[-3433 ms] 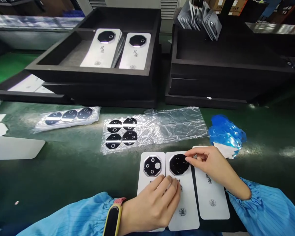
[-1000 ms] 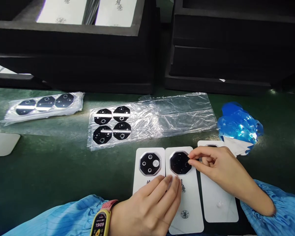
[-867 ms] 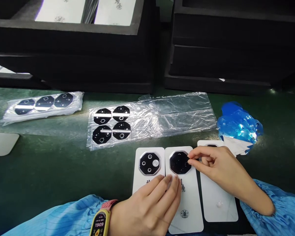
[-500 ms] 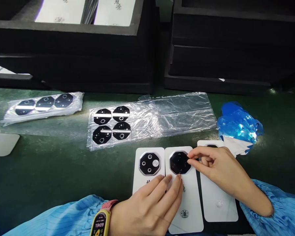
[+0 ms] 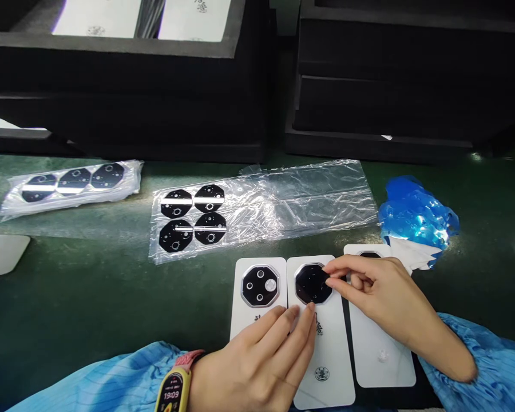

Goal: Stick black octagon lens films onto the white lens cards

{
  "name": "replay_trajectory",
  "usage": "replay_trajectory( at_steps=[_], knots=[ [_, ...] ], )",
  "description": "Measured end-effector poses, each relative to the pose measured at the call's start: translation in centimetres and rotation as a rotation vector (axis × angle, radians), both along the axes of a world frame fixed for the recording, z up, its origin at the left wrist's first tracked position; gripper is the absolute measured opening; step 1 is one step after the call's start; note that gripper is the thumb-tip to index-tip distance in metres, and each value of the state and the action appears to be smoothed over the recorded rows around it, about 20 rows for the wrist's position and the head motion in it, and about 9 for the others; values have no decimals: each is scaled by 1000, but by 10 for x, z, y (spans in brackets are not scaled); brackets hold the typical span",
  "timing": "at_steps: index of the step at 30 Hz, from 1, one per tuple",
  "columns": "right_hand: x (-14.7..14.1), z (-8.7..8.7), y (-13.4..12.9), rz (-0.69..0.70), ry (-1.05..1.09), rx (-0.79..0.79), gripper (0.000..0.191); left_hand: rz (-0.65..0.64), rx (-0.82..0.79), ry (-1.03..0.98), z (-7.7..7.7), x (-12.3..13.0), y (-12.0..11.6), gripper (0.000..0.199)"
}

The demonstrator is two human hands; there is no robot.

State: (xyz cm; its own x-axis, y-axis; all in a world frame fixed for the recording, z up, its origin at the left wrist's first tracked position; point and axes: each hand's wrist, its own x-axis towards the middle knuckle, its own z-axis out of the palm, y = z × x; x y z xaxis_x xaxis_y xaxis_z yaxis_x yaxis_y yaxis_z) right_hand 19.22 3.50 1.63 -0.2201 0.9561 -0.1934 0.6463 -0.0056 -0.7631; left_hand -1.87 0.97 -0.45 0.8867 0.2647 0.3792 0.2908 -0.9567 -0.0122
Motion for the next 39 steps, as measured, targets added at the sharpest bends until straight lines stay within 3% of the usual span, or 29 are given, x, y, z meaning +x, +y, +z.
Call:
replay_trajectory(
  at_steps=[6, 17, 31, 39],
  knots=[
    [2, -2, -2, 47, -38, 66, 25, 4, -9, 13, 1, 0, -1, 26],
    [-1, -2, 0, 62, -50, 110, 18, 0, -37, 24, -1, -2, -2, 31],
    [-4, -7, -3, 114, -17, 236, 24, -20, 25, 64, -3, -3, -4, 33],
    [-6, -5, -3, 89, -21, 214, 25, -19, 52, 86, 0, -3, -7, 34]
  ],
)
